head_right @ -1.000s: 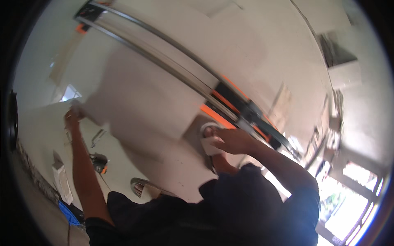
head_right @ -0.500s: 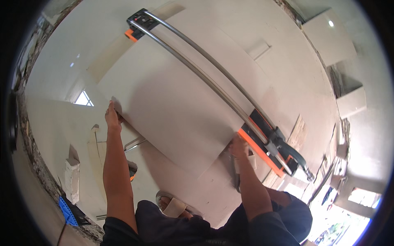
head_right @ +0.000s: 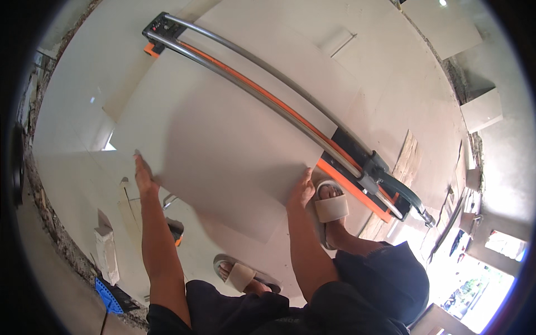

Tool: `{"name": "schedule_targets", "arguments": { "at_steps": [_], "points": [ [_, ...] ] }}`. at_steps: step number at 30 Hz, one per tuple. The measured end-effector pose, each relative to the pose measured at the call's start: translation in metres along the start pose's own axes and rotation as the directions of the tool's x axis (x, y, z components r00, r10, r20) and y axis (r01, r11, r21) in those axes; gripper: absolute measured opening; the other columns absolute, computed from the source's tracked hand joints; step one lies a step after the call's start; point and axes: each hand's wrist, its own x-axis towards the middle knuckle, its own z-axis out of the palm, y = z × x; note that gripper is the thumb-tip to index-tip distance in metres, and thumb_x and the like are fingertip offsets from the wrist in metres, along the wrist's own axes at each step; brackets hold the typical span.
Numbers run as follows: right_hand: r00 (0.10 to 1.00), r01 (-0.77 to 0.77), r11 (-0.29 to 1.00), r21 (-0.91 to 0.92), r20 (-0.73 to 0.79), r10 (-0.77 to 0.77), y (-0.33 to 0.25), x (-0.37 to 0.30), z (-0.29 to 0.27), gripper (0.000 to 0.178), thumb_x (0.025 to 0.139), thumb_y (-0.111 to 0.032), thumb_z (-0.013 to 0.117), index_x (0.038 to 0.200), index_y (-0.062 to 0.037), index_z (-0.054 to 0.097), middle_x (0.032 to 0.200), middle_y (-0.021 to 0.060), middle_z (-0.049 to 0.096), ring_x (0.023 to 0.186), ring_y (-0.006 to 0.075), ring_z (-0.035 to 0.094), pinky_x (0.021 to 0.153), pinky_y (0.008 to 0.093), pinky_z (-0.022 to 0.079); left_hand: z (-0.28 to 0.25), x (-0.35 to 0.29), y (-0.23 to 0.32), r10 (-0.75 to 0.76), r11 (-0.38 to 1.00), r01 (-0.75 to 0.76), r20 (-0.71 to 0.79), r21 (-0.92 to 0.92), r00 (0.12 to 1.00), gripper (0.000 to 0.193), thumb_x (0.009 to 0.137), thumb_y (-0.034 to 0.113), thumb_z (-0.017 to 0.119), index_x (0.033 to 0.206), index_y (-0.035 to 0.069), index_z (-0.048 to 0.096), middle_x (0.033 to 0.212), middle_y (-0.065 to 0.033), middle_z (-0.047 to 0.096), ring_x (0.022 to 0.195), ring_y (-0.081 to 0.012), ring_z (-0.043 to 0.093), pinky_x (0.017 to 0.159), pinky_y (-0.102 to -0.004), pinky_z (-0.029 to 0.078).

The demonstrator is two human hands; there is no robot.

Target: The person measures and cuts a large ceramic tile using a manual tile cutter, then mixes cement in a bucket and applies it to the floor with a trowel. The person handles the tile, tape measure, tile cutter, bucket, and trowel during the process.

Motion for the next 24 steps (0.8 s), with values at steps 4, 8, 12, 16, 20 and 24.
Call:
{"name": "schedule_targets", "arguments": {
  "at_steps": [4, 8, 12, 16, 20, 24],
  "points": [
    [0.997, 0.001, 1.000, -0.008, -0.079, -0.001, 0.021, -0.032, -0.023, 0.055, 0.091, -0.049, 0.051, 0.074, 0.0018, 0.062, 0.063, 0.0030, 0.050, 0.059, 0.0130, 0.044, 0.056, 0.0327, 0.040, -0.057, -0.050, 0.036, 0.116, 0.978, -0.091, -0.125, 0.188, 0.985, 0.070, 0.096, 0.050, 0.035, 0.146, 0.005, 0.015, 0.153, -0.0119, 0.010, 0.141, -0.0230, 0.011, 0.115, -0.0379, 0.006],
    [0.994, 0.035, 0.944, -0.327, 0.109, 0.001, 0.003, -0.096, -0.066, 0.064, 0.092, -0.053, 0.044, 0.066, 0.0050, 0.055, 0.061, 0.0112, 0.046, 0.063, 0.0207, 0.044, 0.061, 0.0398, 0.039, -0.100, -0.152, 0.110, 0.098, 0.951, 0.017, -0.350, 0.310, 0.932, 0.069, 0.095, 0.057, 0.025, 0.148, 0.016, 0.010, 0.155, -0.0060, 0.005, 0.142, -0.0216, 0.005, 0.115, -0.0420, 0.004],
    [0.949, 0.009, 0.771, -0.637, 0.248, 0.195, -0.080, -0.166, -0.117, 0.064, 0.091, -0.055, 0.044, 0.076, 0.0057, 0.058, 0.066, 0.0146, 0.054, 0.070, 0.0234, 0.049, 0.069, 0.0427, 0.040, -0.147, -0.252, 0.194, 0.204, 0.884, 0.013, -0.411, 0.467, 0.888, 0.067, 0.095, 0.056, 0.029, 0.147, 0.016, 0.019, 0.152, -0.0106, 0.018, 0.140, -0.0262, 0.017, 0.113, -0.0439, 0.014],
    [0.898, 0.098, 0.766, -0.635, 0.388, 0.206, -0.208, -0.235, -0.189, 0.058, 0.092, -0.051, 0.044, 0.086, 0.0048, 0.060, 0.073, 0.0094, 0.056, 0.072, 0.0170, 0.052, 0.066, 0.0339, 0.043, -0.200, -0.340, 0.268, 0.305, 0.719, -0.047, -0.254, 0.693, 0.918, 0.066, 0.094, 0.054, 0.036, 0.147, 0.018, 0.019, 0.152, -0.0103, 0.019, 0.140, -0.0303, 0.014, 0.114, -0.0475, 0.009],
    [0.425, -0.328, 0.915, -0.237, 0.828, 0.367, -0.320, -0.274, -0.328, 0.055, 0.090, -0.049, 0.052, 0.112, 0.0011, 0.057, 0.101, 0.0072, 0.063, 0.091, 0.0178, 0.059, 0.078, 0.0316, 0.046, -0.189, -0.406, 0.320, 0.334, 0.684, -0.059, -0.241, 0.727, 0.911, 0.065, 0.094, 0.052, 0.039, 0.146, 0.017, 0.021, 0.150, -0.0107, 0.021, 0.139, -0.0324, 0.015, 0.113, -0.0488, 0.009],
    [0.459, 0.006, 0.931, -0.365, 0.828, 0.322, -0.352, -0.320, -0.412, 0.051, 0.088, -0.042, 0.059, 0.117, 0.0000, 0.060, 0.109, 0.0100, 0.063, 0.099, 0.0171, 0.059, 0.087, 0.0317, 0.046, -0.109, -0.487, 0.347, 0.316, 0.748, -0.082, -0.246, 0.659, 0.916, 0.064, 0.094, 0.050, 0.038, 0.145, 0.014, 0.023, 0.148, -0.0120, 0.025, 0.136, -0.0324, 0.020, 0.111, -0.0478, 0.015]
  ]
}}
